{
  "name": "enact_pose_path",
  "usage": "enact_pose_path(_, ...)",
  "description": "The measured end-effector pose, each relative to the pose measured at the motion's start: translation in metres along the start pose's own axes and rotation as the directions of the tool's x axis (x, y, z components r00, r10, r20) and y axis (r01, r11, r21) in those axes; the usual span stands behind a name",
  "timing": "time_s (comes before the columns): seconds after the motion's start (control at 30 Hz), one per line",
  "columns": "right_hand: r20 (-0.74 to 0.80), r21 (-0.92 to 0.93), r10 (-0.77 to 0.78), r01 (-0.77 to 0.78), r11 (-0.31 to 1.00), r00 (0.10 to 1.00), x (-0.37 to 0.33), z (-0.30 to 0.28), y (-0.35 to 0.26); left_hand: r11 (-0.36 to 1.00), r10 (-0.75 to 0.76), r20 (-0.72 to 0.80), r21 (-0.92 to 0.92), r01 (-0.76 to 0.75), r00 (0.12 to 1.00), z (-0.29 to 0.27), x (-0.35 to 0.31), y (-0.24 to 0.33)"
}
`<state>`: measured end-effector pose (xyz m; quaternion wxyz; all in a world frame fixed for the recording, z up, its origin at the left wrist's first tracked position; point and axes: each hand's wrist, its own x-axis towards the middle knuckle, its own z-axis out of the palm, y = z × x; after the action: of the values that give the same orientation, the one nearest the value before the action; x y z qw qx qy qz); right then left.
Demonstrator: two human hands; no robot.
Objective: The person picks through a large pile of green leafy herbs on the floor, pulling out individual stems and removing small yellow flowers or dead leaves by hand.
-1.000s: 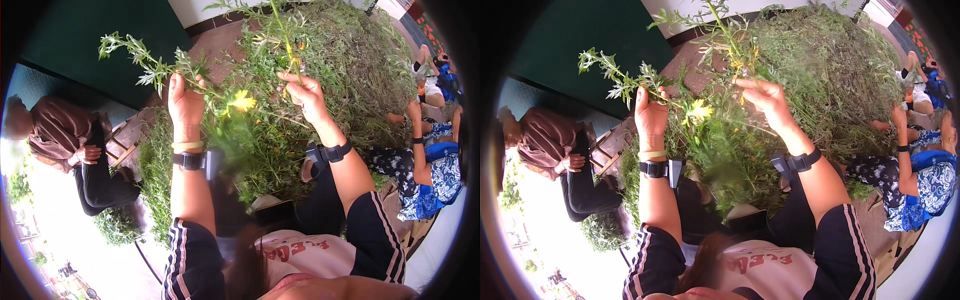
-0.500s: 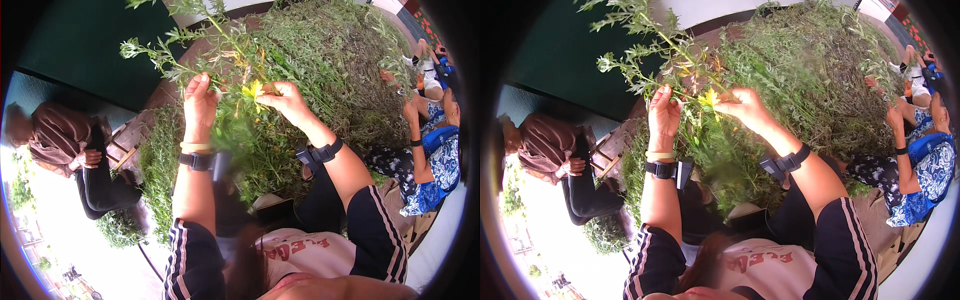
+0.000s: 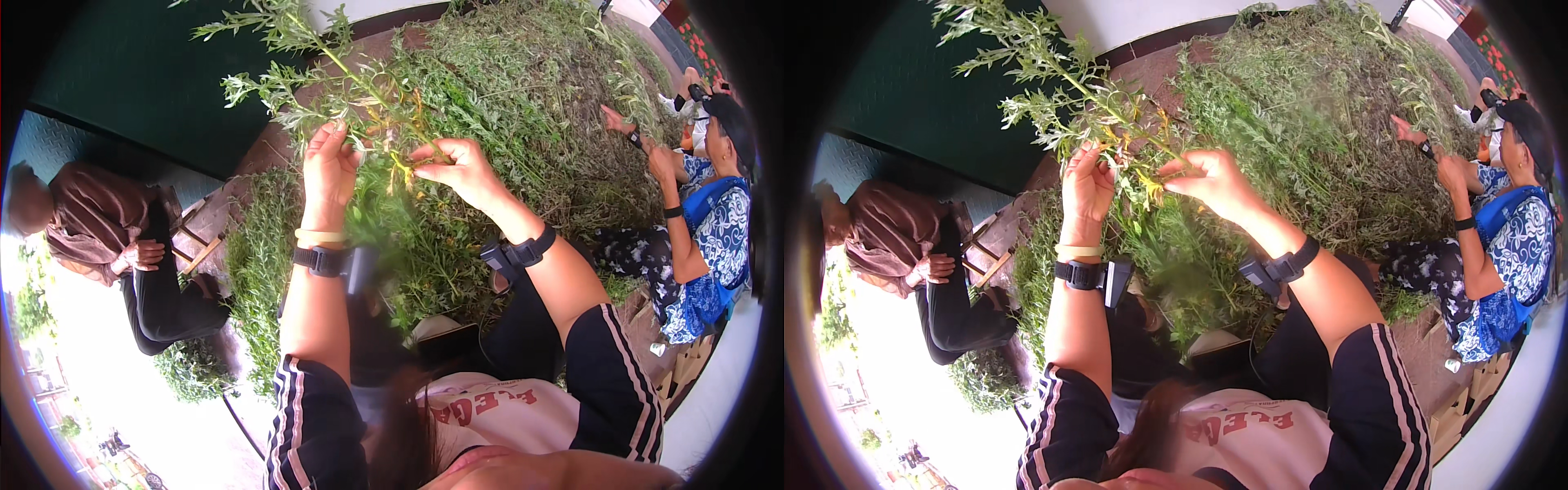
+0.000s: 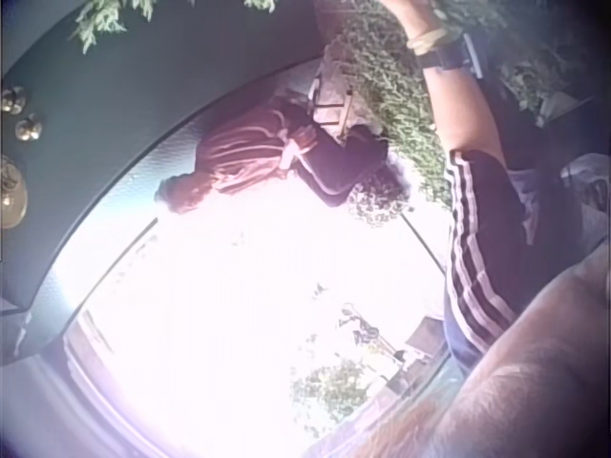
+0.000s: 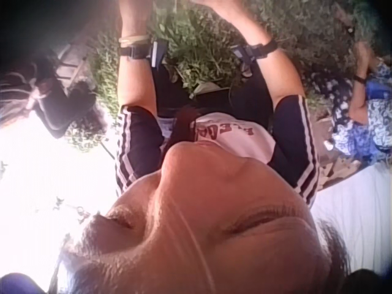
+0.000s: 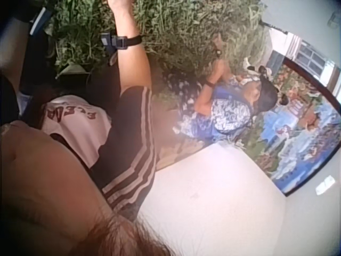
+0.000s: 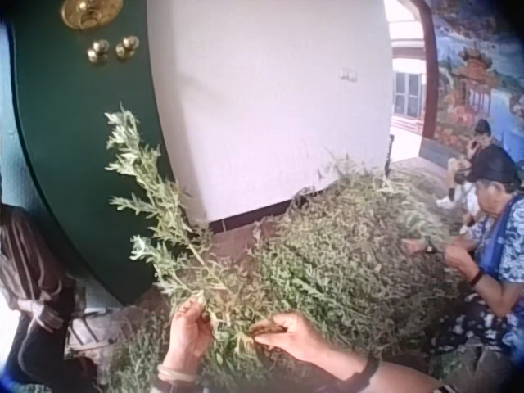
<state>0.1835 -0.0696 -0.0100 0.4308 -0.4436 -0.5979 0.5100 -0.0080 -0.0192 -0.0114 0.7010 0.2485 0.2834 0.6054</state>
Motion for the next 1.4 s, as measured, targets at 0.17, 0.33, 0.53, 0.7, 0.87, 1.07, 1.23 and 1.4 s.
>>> enact_pose_path(0.17, -0.049, -0.015, -0.078, 0.077, 0.997, 0.996, -0.005, 0.002, 0.004, 0.999, 0.007, -0.033, 0.042, -0.006, 0.999, 0.001, -0.003, -0.002)
enact_pose_path(0.33, 0.070, 0.327, 0.009, -0.031, 0.944, 0.998, -0.012, -0.008, -0.002, 0.996, 0.087, -0.055, 0.000, -0.088, 0.995, -0.010, 0.002, 0.008)
enact_pose_path(0.53, 0.042, 0.516, -0.076, 0.044, 0.855, 0.996, -0.020, -0.034, 0.001, 0.979, 0.176, -0.048, -0.099, -0.180, 0.983, -0.039, 0.011, 0.033)
enact_pose_path(0.7, -0.050, 0.514, -0.051, 0.069, 0.855, 0.997, -0.021, -0.033, -0.005, 0.990, 0.074, 0.041, -0.123, -0.069, 0.996, -0.009, 0.000, 0.013)
enact_pose_path(0.87, -0.083, 0.541, 0.054, -0.001, 0.841, 0.995, -0.018, 0.007, -0.011, 0.996, -0.022, 0.187, -0.085, 0.039, 0.982, 0.012, -0.013, -0.012)
enact_pose_path(1.07, -0.047, 0.390, 0.112, -0.085, 0.917, 0.993, -0.018, -0.004, 0.005, 0.997, -0.037, 0.199, -0.062, 0.050, 0.979, 0.020, -0.015, -0.014)
enact_pose_path(1.23, -0.094, 0.338, 0.147, -0.108, 0.935, 0.985, -0.025, -0.015, -0.001, 0.972, 0.154, 0.088, -0.194, -0.135, 0.984, 0.011, -0.005, 0.005)
enact_pose_path(1.4, -0.101, 0.042, 0.099, -0.095, 0.995, 0.990, -0.030, -0.019, -0.002, 0.970, 0.203, 0.008, -0.139, -0.200, 0.979, -0.011, -0.006, 0.036)
